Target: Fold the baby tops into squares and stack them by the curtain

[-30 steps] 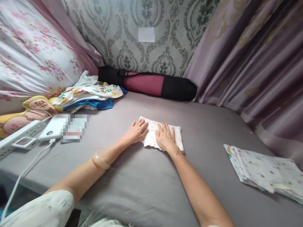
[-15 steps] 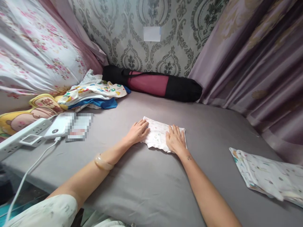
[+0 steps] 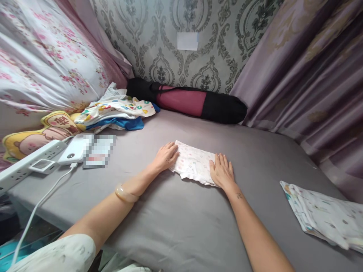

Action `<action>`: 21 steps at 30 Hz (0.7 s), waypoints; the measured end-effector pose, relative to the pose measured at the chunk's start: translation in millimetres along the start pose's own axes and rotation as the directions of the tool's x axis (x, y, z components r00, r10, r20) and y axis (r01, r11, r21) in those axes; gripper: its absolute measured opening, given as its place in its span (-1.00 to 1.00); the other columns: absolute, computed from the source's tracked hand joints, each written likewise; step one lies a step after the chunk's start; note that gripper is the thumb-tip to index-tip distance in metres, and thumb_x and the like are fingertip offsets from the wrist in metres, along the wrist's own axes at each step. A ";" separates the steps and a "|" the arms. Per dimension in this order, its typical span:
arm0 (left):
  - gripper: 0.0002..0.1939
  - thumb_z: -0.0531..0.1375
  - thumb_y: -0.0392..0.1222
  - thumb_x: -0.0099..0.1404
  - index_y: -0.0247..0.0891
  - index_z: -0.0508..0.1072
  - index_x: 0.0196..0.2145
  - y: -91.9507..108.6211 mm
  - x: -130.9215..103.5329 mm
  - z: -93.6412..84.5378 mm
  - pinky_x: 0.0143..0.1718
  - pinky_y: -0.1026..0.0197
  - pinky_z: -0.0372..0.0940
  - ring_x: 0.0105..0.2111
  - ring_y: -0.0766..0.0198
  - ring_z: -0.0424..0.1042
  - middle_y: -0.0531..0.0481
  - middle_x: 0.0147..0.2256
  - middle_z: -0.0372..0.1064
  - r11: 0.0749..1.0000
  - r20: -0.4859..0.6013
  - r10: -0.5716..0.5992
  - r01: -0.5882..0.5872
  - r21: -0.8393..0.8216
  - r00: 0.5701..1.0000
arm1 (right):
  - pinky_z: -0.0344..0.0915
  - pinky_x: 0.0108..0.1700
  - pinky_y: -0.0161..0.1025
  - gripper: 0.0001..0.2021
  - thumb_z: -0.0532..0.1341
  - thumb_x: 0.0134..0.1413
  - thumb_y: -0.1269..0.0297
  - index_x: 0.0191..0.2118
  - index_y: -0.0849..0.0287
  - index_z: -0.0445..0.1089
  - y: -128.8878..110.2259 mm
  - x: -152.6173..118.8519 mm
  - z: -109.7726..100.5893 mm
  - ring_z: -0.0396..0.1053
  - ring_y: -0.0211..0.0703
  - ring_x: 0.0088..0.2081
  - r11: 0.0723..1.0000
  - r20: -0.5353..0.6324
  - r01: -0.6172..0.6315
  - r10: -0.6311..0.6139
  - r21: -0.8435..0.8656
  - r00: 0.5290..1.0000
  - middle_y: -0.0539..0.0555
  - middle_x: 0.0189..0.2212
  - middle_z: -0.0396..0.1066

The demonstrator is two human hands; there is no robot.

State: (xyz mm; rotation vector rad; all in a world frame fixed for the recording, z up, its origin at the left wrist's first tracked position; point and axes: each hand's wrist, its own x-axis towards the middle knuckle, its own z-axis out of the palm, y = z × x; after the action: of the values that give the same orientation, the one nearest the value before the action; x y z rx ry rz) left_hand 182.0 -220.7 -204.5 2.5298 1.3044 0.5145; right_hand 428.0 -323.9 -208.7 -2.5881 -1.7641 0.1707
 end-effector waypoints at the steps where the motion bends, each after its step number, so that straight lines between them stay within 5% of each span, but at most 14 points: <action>1: -0.67 -0.02 -0.12 0.43 -0.22 0.32 0.08 -0.1 0.2 -0.2 0.23 -0.08 0.10 0.28 0.00 0.12 -0.18 0.27 0.16 1.000 0.001 -0.006 0.006 0.000 1.000 | -0.24 0.38 0.08 -0.34 -0.32 0.36 0.08 0.40 0.40 -0.09 -0.4 0.3 -0.8 -0.26 0.03 0.41 1.000 0.006 0.000 0.000 -0.007 1.000 0.25 0.41 -0.18; 7: -0.68 0.00 -0.13 0.42 -0.22 0.35 0.05 -2.3 2.1 3.0 0.21 -0.06 0.13 0.28 0.00 0.13 -0.19 0.25 0.19 1.000 -0.045 -0.011 0.010 -0.016 0.999 | -0.32 0.36 0.22 -0.38 -0.28 0.37 0.10 0.40 0.31 -0.08 -28.1 -1.1 -14.0 -0.26 0.09 0.41 0.997 -0.060 0.038 -0.042 -0.062 0.997 0.27 0.41 -0.19; 12: -0.73 0.01 -0.12 0.41 -0.18 0.39 -0.02 -6.0 2.8 7.5 0.20 -0.04 0.15 0.23 0.02 0.19 -0.15 0.14 0.30 1.000 -0.077 0.000 -0.002 -0.022 0.997 | -0.27 0.36 0.19 -0.38 -0.30 0.37 0.05 0.42 0.21 -0.11 -60.7 -3.4 -8.3 -0.32 0.09 0.42 0.993 0.031 0.116 -0.117 0.021 0.993 0.21 0.43 -0.25; 21: -0.73 0.00 -0.20 0.40 -0.16 0.41 -0.03 -10.4 6.7 10.3 0.17 0.00 0.18 0.17 0.07 0.24 -0.12 0.04 0.37 0.999 -0.104 -0.023 0.018 -0.047 0.994 | -0.33 0.35 0.23 -0.39 -0.28 0.38 0.06 0.41 0.22 -0.07 -74.6 0.6 -12.9 -0.29 0.09 0.41 0.995 0.052 0.093 -0.094 0.024 0.994 0.23 0.42 -0.21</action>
State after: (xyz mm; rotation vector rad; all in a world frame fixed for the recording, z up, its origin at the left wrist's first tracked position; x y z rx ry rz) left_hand 182.3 -209.8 -216.4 2.4793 1.3367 0.6725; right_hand 360.2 -295.2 -191.1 -2.5026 -1.8847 0.2579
